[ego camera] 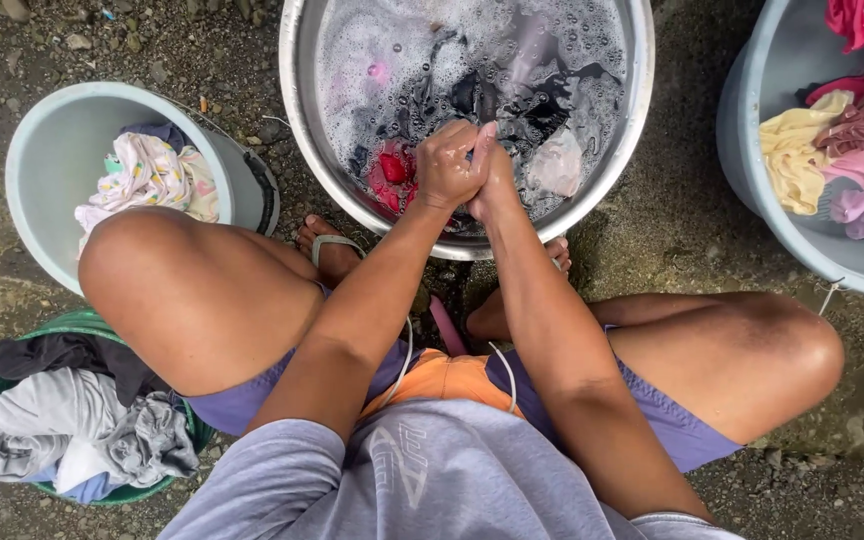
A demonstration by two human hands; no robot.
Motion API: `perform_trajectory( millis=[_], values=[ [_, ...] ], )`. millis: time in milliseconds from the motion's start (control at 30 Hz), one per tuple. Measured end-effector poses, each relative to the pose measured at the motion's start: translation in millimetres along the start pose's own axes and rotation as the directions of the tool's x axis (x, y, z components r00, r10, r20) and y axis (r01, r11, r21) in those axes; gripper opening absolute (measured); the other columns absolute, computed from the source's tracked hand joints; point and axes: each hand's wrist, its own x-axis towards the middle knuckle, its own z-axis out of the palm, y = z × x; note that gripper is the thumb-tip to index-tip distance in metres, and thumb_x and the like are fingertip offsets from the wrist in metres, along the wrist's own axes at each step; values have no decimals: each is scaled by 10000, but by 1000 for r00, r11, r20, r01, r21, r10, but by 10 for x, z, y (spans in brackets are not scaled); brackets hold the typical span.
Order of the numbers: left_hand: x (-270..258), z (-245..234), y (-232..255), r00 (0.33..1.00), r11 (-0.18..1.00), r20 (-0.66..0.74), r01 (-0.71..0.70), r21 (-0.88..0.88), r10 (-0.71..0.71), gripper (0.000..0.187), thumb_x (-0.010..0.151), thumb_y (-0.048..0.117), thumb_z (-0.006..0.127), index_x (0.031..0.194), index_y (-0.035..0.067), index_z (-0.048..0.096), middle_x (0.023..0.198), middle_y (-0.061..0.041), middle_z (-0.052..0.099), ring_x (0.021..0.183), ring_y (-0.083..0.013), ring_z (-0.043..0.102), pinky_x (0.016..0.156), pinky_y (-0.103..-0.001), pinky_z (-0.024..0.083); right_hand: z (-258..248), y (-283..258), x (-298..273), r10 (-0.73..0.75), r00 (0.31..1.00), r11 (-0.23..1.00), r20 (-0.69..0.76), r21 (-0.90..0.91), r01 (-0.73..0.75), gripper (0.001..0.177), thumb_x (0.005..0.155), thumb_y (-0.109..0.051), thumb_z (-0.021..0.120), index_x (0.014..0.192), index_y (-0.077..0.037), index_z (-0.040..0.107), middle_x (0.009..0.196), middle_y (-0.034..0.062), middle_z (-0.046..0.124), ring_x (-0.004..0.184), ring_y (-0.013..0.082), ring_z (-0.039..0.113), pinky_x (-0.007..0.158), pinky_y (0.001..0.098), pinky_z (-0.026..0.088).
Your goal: Hand-washing laundry in a basin of soapy water by scrubbing and agitating the fabric.
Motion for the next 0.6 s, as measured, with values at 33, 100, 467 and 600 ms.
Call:
perform_trajectory(
  millis=[33, 100, 467, 600],
  values=[
    [50, -24, -13, 999, 998, 36, -36, -57, 38, 416, 866, 235, 553, 491, 140, 401, 450, -7, 398, 432, -203, 491, 424, -244, 401, 1, -40, -8, 7, 1000, 1000, 13, -15, -7, 537, 772, -395, 571, 1112, 15, 508, 1065, 153, 486, 987, 243, 460, 880, 414, 391],
    [63, -109, 43, 995, 993, 71, -59, -101, 67, 421, 874, 239, 554, 504, 124, 390, 473, -15, 376, 459, -217, 477, 450, -252, 403, 18, -60, -64, 30, 999, 999, 33, -32, -29, 583, 758, -418, 567, 1146, 9, 485, 1119, 155, 462, 1039, 246, 433, 912, 410, 365],
    [110, -184, -79, 852, 874, 203, 484, 44, -482, 477, 928, 447, 184, 1153, 132, 462, 1235, -110, 473, 1158, -250, 442, 982, -439, 274, 146, -67, -159, -101, 962, 982, 255, -128, 137, 247, 812, -361, 593, 775, -131, 507, 768, 14, 551, 732, 127, 570, 685, 219, 508],
    [-60, -111, -67, 793, 783, 237, 601, -159, -561, 453, 917, 440, 233, 1101, 121, 495, 1166, -103, 501, 1090, -239, 466, 935, -416, 311, 127, -139, -144, -44, 999, 987, -1, -156, 43, 284, 795, -342, 588, 802, -59, 616, 700, 58, 619, 694, 175, 618, 654, 259, 531]
  ],
)
